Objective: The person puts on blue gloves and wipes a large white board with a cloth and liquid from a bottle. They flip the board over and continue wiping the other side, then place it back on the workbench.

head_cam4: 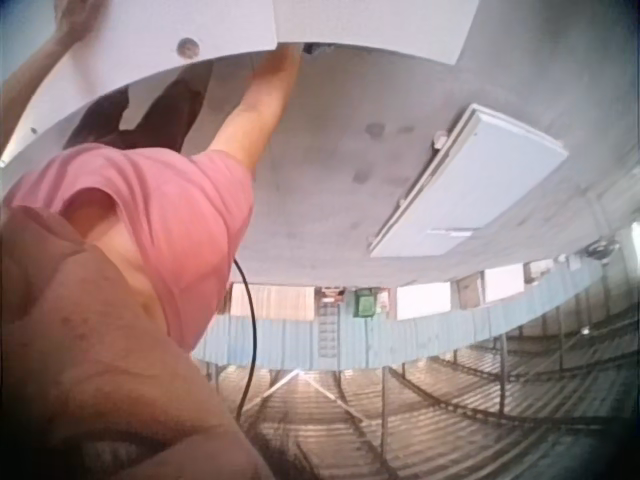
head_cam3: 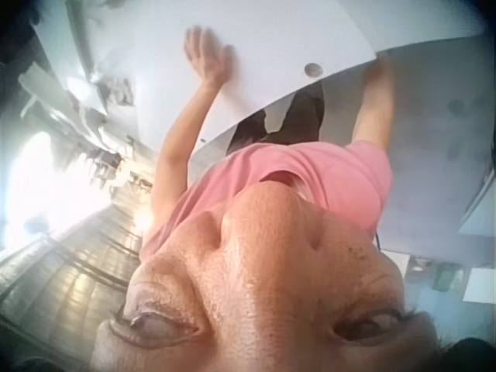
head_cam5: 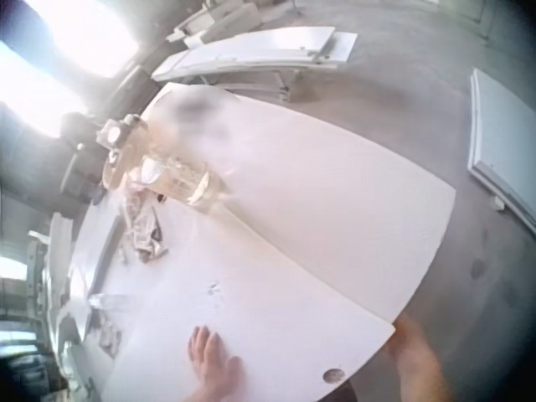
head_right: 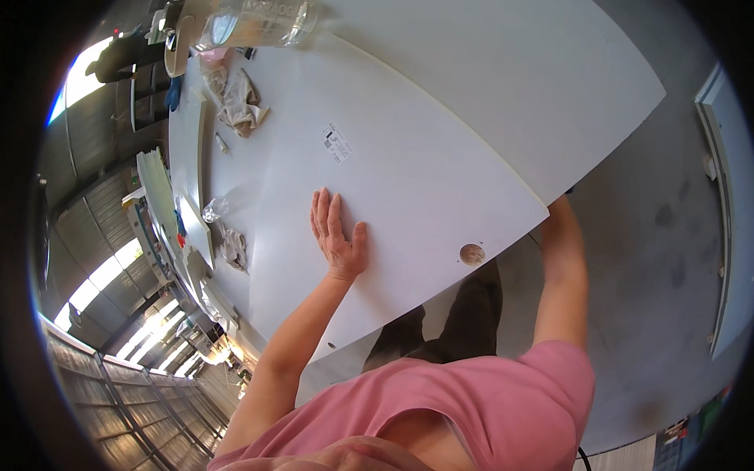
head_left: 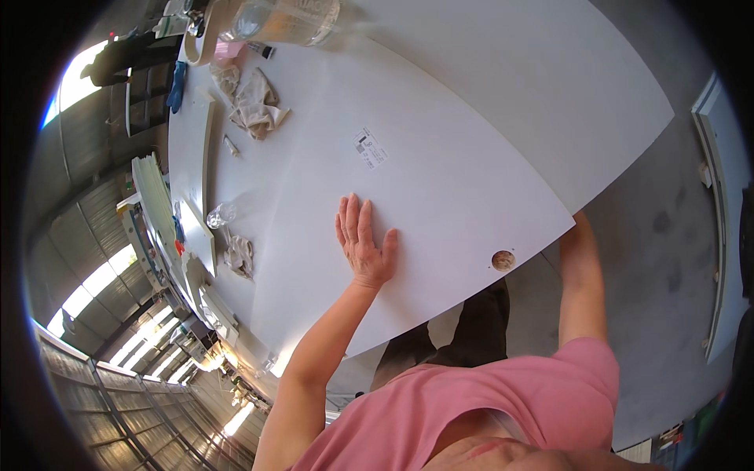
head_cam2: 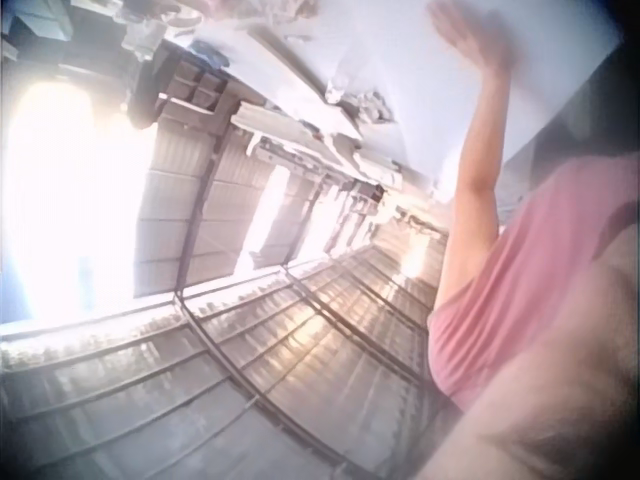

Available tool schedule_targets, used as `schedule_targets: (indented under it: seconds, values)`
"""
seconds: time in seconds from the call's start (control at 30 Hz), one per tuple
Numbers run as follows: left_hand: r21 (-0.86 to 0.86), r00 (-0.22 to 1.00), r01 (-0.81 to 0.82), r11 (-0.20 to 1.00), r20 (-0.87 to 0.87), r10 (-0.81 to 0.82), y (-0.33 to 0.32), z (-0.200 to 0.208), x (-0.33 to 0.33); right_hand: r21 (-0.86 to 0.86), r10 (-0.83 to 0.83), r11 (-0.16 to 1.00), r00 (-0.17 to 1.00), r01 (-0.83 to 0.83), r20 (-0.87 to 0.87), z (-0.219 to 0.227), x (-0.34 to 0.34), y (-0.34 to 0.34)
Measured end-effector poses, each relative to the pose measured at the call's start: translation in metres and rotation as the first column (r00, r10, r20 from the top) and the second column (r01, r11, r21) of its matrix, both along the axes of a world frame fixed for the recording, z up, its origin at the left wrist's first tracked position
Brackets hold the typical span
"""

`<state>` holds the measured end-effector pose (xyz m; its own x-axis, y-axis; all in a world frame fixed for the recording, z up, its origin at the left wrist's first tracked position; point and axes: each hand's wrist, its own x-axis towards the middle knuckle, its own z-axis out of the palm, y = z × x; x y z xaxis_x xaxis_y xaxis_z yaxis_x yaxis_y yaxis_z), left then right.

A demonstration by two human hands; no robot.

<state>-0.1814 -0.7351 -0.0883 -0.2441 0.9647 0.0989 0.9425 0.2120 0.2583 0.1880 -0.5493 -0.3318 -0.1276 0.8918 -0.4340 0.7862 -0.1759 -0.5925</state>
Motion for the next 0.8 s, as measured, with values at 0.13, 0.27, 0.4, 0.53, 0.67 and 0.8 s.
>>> schedule_targets:
  seconds: [0.13,0.27,0.4,0.53,0.67,0.8]
  values:
    - [0.001,1.0,0.0,1.0,0.008,0.0,0.002,0.003,0.002,0.005,0.013,1.0,1.0,-0.013,-0.002,0.002,0.001,0.003]
    - [0.023,1.0,-0.007,1.0,0.003,0.007,0.0,0.001,0.006,0.01,0.03,1.0,0.999,-0.03,-0.014,0.008,0.004,-0.017]
    - [0.053,1.0,0.025,0.998,0.017,-0.026,0.01,0.001,0.004,0.021,0.013,1.0,1.0,-0.013,-0.009,0.012,0.009,-0.031]
    - [0.06,1.0,0.007,0.998,0.009,-0.007,0.003,0.0,0.008,0.014,0.045,0.999,0.999,-0.044,-0.015,0.015,0.013,-0.037]
    - [0.039,1.0,0.009,0.999,-0.014,-0.008,0.004,0.001,0.006,0.006,0.035,0.999,0.999,-0.035,-0.014,0.018,0.018,-0.041]
    - [0.059,1.0,0.018,0.998,-0.021,-0.017,0.005,0.002,0.005,0.012,0.039,0.999,0.999,-0.039,-0.021,0.017,0.014,-0.038]
